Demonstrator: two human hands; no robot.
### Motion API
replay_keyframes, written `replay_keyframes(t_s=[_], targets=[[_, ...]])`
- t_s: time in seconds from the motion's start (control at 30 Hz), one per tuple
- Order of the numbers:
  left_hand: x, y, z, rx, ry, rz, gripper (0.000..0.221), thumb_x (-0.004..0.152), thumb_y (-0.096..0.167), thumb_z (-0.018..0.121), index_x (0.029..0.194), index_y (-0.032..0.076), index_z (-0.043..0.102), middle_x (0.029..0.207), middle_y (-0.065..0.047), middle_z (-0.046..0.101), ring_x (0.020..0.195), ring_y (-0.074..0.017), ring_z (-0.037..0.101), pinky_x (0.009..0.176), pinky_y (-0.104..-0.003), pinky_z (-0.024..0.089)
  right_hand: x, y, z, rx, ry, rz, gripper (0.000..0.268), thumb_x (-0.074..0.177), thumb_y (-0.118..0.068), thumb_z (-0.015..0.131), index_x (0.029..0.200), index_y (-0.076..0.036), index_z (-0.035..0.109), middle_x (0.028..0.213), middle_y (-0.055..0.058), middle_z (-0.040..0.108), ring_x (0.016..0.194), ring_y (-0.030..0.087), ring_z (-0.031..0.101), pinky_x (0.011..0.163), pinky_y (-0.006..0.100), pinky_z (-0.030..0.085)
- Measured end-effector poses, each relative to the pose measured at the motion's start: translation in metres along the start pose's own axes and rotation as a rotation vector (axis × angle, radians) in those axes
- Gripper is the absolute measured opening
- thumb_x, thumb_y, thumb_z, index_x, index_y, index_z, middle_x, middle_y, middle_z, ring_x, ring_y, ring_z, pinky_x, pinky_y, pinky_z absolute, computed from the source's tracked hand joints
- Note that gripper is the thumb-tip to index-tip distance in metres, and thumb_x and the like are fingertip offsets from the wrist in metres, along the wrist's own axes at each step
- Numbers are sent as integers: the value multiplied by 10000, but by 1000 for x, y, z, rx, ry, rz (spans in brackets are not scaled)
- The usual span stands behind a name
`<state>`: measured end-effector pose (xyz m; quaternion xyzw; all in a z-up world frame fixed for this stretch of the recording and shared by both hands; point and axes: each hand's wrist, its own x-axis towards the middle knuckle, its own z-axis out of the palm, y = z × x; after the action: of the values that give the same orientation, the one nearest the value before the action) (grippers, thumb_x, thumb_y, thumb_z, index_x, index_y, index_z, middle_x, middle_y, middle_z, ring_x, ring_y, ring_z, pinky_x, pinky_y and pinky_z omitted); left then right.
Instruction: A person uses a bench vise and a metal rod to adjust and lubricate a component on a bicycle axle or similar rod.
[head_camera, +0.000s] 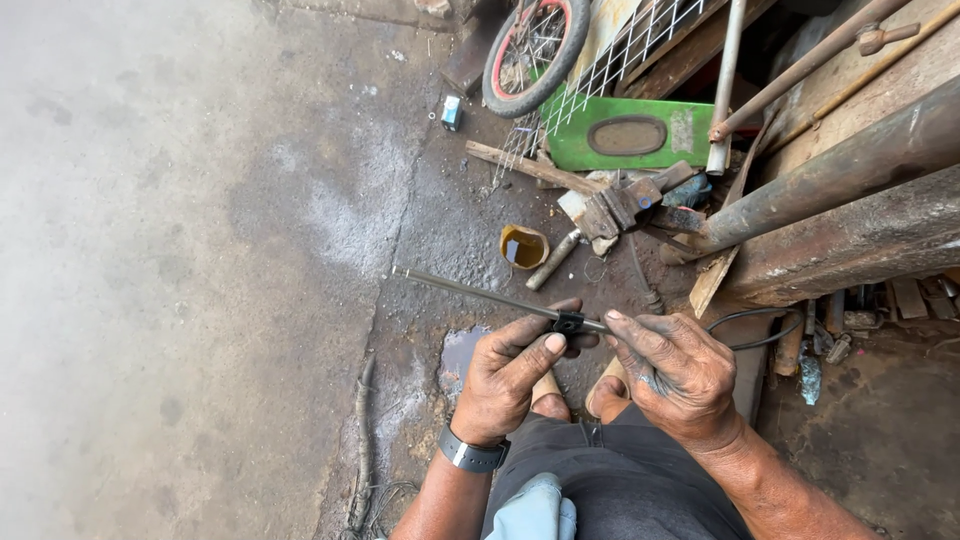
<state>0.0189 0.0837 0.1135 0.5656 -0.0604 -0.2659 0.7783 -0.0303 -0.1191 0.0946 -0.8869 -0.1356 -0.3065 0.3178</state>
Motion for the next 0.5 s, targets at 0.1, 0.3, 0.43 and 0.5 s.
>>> replay_keyframes(t_s=[0.1, 0.3, 0.43, 0.5], targets=[[2, -27, 3, -194, 114, 121, 290, 985, 66, 690, 1198, -128, 719, 960, -297, 782, 884, -304, 790, 734, -325, 634, 18, -7, -2, 96, 113, 83, 174, 851, 3, 815, 1009, -62, 843, 759, 123, 711, 638, 300, 702, 516, 412, 586], [10, -39, 6, -160, 256, 49, 293, 955, 106, 755, 1137, -120, 721, 788, -212, 745, 667, -217, 744, 595, -295, 628, 3, -13, 5, 94, 69, 314, 184, 878, -38, 818, 1054, -90, 841, 844, 112, 770, 779, 320, 757, 633, 429, 607], [26, -50, 1, -96, 330, 102, 259, 928, 99, 795, 1084, -99, 738, 730, -176, 713, 614, -196, 713, 545, -278, 601, -22, -12, 25, 251, 76, 542, 209, 865, -49, 830, 1073, -46, 811, 906, 180, 779, 894, 357, 772, 680, 450, 607], [34, -41, 1, 100, 328, 201, 227, 919, 101, 802, 1051, -79, 759, 704, -174, 689, 611, -184, 670, 535, -303, 581, -43, -9, 40, 553, 95, 871, 234, 871, -30, 796, 1103, 3, 796, 884, 131, 791, 880, 118, 657, 717, 391, 618]])
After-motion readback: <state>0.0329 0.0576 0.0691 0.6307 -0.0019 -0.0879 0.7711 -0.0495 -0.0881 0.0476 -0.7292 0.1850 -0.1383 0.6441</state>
